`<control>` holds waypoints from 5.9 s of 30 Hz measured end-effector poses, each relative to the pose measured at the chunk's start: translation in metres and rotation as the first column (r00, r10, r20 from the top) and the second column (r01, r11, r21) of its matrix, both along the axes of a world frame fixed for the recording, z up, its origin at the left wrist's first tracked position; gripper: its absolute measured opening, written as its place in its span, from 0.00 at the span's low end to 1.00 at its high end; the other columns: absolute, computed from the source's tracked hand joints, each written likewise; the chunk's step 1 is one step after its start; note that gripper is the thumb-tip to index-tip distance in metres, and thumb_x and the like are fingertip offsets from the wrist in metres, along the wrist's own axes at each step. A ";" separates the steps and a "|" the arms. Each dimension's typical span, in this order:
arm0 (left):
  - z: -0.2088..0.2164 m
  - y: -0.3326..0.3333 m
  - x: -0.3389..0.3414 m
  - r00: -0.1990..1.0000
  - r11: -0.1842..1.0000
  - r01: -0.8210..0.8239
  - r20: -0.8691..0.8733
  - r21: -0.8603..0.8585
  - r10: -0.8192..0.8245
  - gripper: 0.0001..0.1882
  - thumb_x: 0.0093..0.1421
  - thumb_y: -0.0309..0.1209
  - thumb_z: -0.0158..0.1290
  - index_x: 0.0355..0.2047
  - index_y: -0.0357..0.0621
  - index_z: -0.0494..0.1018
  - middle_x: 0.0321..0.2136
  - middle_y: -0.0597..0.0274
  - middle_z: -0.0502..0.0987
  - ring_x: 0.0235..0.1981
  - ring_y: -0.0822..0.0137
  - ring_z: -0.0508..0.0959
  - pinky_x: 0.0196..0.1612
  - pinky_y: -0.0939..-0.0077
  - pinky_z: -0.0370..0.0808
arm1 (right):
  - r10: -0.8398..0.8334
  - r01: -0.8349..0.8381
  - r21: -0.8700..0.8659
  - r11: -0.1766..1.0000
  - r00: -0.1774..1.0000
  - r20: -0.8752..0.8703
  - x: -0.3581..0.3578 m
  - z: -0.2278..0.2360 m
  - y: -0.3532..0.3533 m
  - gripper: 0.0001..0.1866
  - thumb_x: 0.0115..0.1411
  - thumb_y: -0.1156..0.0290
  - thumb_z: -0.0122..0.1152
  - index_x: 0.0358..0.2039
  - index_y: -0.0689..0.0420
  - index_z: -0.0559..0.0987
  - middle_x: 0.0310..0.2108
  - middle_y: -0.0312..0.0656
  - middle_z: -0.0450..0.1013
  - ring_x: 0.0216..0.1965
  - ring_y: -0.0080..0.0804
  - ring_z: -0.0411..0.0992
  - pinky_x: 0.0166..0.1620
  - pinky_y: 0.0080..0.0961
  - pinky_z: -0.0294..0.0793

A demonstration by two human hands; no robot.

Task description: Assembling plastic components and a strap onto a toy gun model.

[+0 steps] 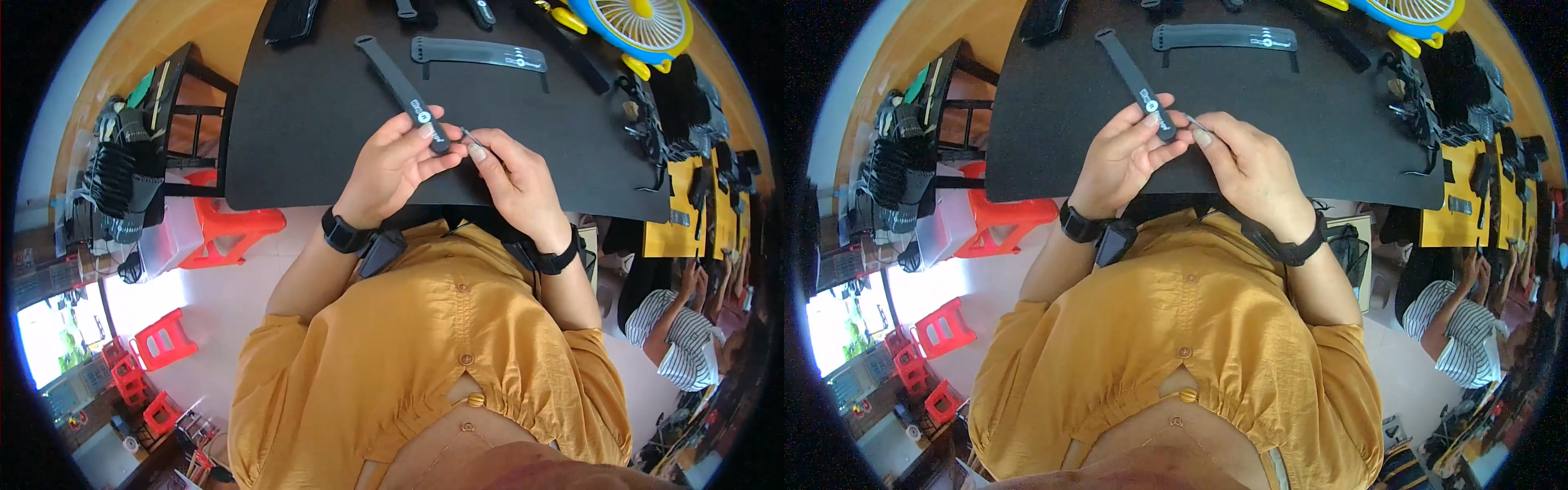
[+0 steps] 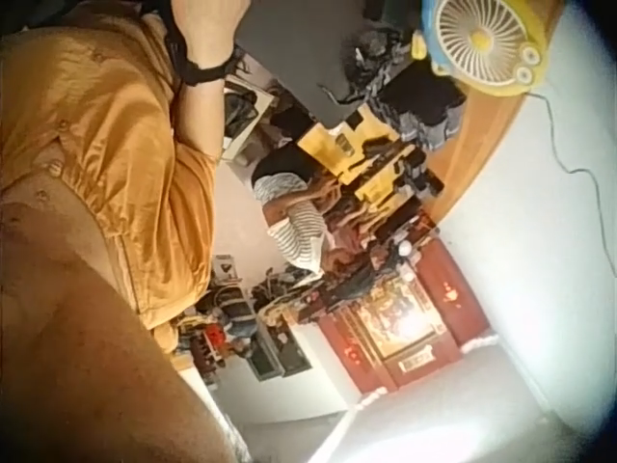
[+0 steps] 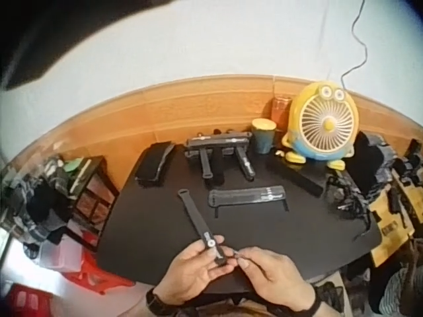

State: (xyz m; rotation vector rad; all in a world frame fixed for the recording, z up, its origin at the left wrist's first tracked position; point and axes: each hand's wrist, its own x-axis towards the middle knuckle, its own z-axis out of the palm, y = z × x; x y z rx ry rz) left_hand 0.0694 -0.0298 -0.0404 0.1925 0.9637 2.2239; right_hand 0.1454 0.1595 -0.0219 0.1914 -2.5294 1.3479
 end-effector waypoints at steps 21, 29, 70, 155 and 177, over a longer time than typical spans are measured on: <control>0.001 0.003 0.006 0.997 0.996 -0.057 -0.049 -0.071 0.054 0.15 0.71 0.30 0.44 0.55 0.36 0.66 0.48 0.47 0.75 0.48 0.59 0.78 0.51 0.68 0.77 | 0.028 -0.034 0.046 0.998 0.991 0.128 0.011 0.008 -0.007 0.07 0.64 0.67 0.56 0.40 0.52 0.79 0.30 0.48 0.76 0.32 0.50 0.76 0.34 0.39 0.74; 0.001 0.004 0.007 0.996 0.995 -0.080 -0.027 -0.060 0.079 0.14 0.71 0.30 0.44 0.53 0.36 0.66 0.47 0.48 0.75 0.47 0.61 0.79 0.50 0.70 0.78 | 0.037 -0.040 0.021 0.999 0.991 0.127 0.011 0.006 -0.008 0.07 0.65 0.68 0.55 0.40 0.53 0.79 0.29 0.49 0.75 0.31 0.50 0.75 0.33 0.39 0.73; -0.002 0.009 0.019 0.959 0.967 -0.241 -0.173 -0.080 0.224 0.10 0.68 0.30 0.50 0.46 0.39 0.69 0.45 0.49 0.77 0.47 0.58 0.79 0.53 0.61 0.77 | 0.082 -0.066 -0.104 0.992 0.984 0.156 0.016 -0.002 -0.013 0.06 0.66 0.68 0.55 0.38 0.54 0.78 0.24 0.48 0.72 0.25 0.45 0.73 0.29 0.33 0.71; 0.014 -0.037 0.032 0.518 0.823 -0.503 -0.854 -0.264 0.043 0.15 0.67 0.27 0.49 0.22 0.39 0.73 0.15 0.66 0.74 0.16 0.78 0.74 0.20 0.83 0.70 | 0.425 -0.147 -0.712 0.686 0.876 0.229 0.012 0.019 -0.045 0.18 0.69 0.72 0.50 0.59 0.52 0.74 0.24 0.32 0.71 0.19 0.12 0.58 0.21 0.10 0.56; 0.008 -0.025 0.032 0.650 0.884 -0.450 -0.724 -0.122 0.231 0.16 0.70 0.30 0.46 0.23 0.38 0.71 0.16 0.65 0.74 0.16 0.79 0.71 0.19 0.85 0.67 | 0.193 -0.151 -0.364 0.919 0.978 0.082 0.020 0.034 -0.049 0.08 0.69 0.71 0.50 0.42 0.57 0.77 0.25 0.38 0.72 0.24 0.25 0.72 0.31 0.22 0.72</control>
